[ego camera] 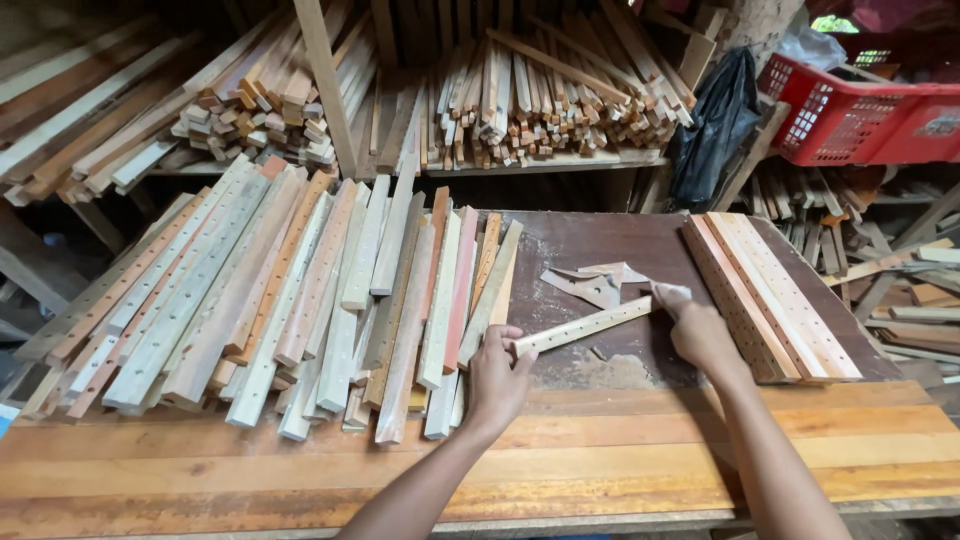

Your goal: The person sands the surface of several small wooden slats using a sanding block. They hold each slat with the left hand and rub the sanding block along its length with the right hand, then place the finished slat into a stack on the right side of the table.

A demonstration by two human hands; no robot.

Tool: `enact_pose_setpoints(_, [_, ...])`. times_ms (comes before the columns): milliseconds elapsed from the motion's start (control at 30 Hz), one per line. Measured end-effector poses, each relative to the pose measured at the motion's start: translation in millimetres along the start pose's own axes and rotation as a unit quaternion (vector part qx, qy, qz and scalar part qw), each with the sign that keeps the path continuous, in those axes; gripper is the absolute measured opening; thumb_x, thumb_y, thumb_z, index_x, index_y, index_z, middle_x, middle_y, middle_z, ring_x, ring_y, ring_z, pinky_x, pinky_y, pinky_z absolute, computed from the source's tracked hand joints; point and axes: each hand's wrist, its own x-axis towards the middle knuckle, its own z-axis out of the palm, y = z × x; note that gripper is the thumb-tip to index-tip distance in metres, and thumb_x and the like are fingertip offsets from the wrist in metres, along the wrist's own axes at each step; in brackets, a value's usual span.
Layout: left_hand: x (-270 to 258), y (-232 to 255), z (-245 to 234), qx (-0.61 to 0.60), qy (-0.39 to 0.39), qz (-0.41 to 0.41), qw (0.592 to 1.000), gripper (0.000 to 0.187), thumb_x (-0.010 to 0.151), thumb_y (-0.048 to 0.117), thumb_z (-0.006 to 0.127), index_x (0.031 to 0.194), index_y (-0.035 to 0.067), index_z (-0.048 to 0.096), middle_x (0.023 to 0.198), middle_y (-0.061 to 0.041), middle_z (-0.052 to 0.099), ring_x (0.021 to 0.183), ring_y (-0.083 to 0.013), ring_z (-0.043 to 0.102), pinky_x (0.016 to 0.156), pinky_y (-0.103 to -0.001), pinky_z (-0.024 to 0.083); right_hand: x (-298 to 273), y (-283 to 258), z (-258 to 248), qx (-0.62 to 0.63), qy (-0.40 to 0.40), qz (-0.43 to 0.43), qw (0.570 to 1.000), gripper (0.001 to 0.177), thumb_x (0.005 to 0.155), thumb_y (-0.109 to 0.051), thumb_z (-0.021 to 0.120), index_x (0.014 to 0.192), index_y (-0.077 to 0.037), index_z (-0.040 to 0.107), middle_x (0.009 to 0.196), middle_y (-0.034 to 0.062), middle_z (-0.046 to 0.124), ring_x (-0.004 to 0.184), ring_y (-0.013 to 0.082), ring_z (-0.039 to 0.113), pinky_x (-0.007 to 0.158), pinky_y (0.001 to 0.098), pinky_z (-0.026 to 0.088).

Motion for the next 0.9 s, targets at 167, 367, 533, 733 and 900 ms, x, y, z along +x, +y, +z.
enact_pose_setpoints(167, [-10,18,-1,-0.012,0.0,-0.048,0.999,0.031,0.087,0.009,0.077,0.114,0.013,0.064,0.098,-0.001,0.071,0.086,-0.0132,0.067,0.074,-0.027,0.058,-23,-19,-24,0.017,0.009,-0.056,0.998,0.063,0.089,0.023,0.047,0.142,-0.011,0.052,0.152,0.0144,0.047,0.105,0.0303,0.074,0.087,0.0408,0.07])
enact_pose_setpoints(367, [-3,2,3,0.01,0.011,-0.025,1.0,0.038,0.085,0.007,0.079,0.108,0.014,0.05,0.083,-0.003,0.069,0.077,-0.0183,0.069,0.072,-0.033,0.054,-145,-119,-47,0.201,0.044,-0.348,0.914,0.041,0.102,-0.022,0.048,0.138,-0.003,0.053,0.134,0.0178,0.062,0.134,0.0382,0.049,0.109,0.0528,0.041])
enact_pose_setpoints(533, [-6,7,-1,0.007,0.006,-0.033,0.999,0.037,0.086,0.009,0.078,0.108,0.014,0.049,0.086,-0.003,0.067,0.076,-0.0179,0.067,0.07,-0.033,0.053,-135,-111,-86,0.21,-0.003,-0.173,0.962,0.05,0.091,0.0,0.05,0.137,-0.015,0.061,0.136,0.0128,0.06,0.107,0.0251,0.056,0.092,0.0385,0.043])
enact_pose_setpoints(733, [-3,12,-1,0.021,-0.003,-0.032,0.999,0.035,0.088,0.012,0.077,0.108,0.015,0.049,0.087,-0.002,0.065,0.076,-0.017,0.066,0.069,-0.032,0.052,-104,-127,-87,0.304,-0.042,0.021,0.952,0.026,0.103,-0.018,0.04,0.125,-0.014,0.054,0.106,0.0091,0.047,0.088,0.0278,0.047,0.08,0.0408,0.038])
enact_pose_setpoints(900, [-5,4,0,0.041,0.008,-0.016,0.999,0.028,0.089,-0.002,0.066,0.105,0.012,0.049,0.085,-0.006,0.066,0.077,-0.0208,0.069,0.069,-0.034,0.055,-123,-108,1,0.087,0.077,-0.409,0.905,0.071,0.081,0.0,0.063,0.15,-0.003,0.043,0.15,0.0237,0.045,0.142,0.0404,0.039,0.12,0.048,0.026])
